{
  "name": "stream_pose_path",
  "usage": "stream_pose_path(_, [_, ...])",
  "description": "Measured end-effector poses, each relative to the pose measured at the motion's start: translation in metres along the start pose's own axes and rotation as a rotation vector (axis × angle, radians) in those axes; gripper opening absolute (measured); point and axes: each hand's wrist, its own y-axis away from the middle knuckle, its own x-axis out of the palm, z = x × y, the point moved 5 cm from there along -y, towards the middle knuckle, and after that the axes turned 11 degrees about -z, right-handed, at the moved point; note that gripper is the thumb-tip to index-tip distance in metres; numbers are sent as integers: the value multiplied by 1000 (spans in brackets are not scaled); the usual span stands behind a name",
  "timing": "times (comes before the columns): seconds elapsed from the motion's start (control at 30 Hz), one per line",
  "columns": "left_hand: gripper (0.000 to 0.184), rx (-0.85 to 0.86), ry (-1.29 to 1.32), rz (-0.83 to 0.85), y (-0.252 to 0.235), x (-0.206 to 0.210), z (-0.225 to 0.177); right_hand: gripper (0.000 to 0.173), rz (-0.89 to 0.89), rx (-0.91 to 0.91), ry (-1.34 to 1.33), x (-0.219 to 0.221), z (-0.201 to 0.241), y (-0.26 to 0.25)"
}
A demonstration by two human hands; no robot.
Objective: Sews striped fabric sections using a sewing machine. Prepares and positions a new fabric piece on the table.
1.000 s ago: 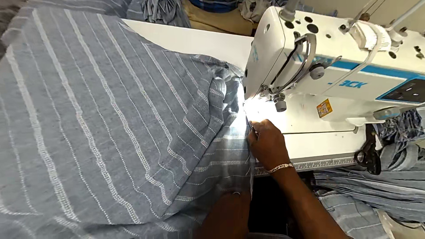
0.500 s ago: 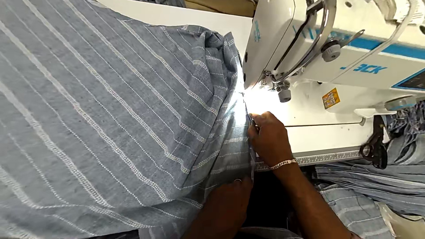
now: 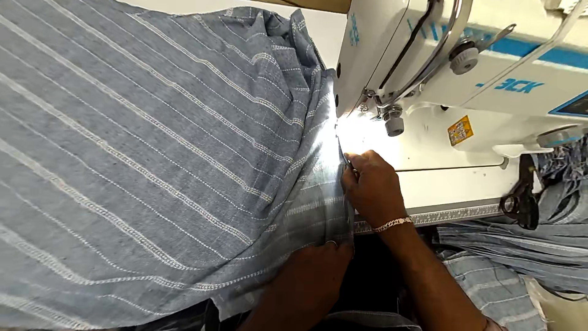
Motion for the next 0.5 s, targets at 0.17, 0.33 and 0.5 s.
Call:
stream_pose_path(0.17, [19, 126, -27, -137, 5, -4, -1, 31, -14, -1, 1, 1, -1, 0])
stream_pose_path(0.33, [30, 98, 4, 44, 3, 1, -7, 31, -14, -9, -2, 1, -1, -1])
stream_pose_path(0.5, [24, 147, 18, -10, 3, 6, -7, 30, -25, -15, -5, 2, -2, -1])
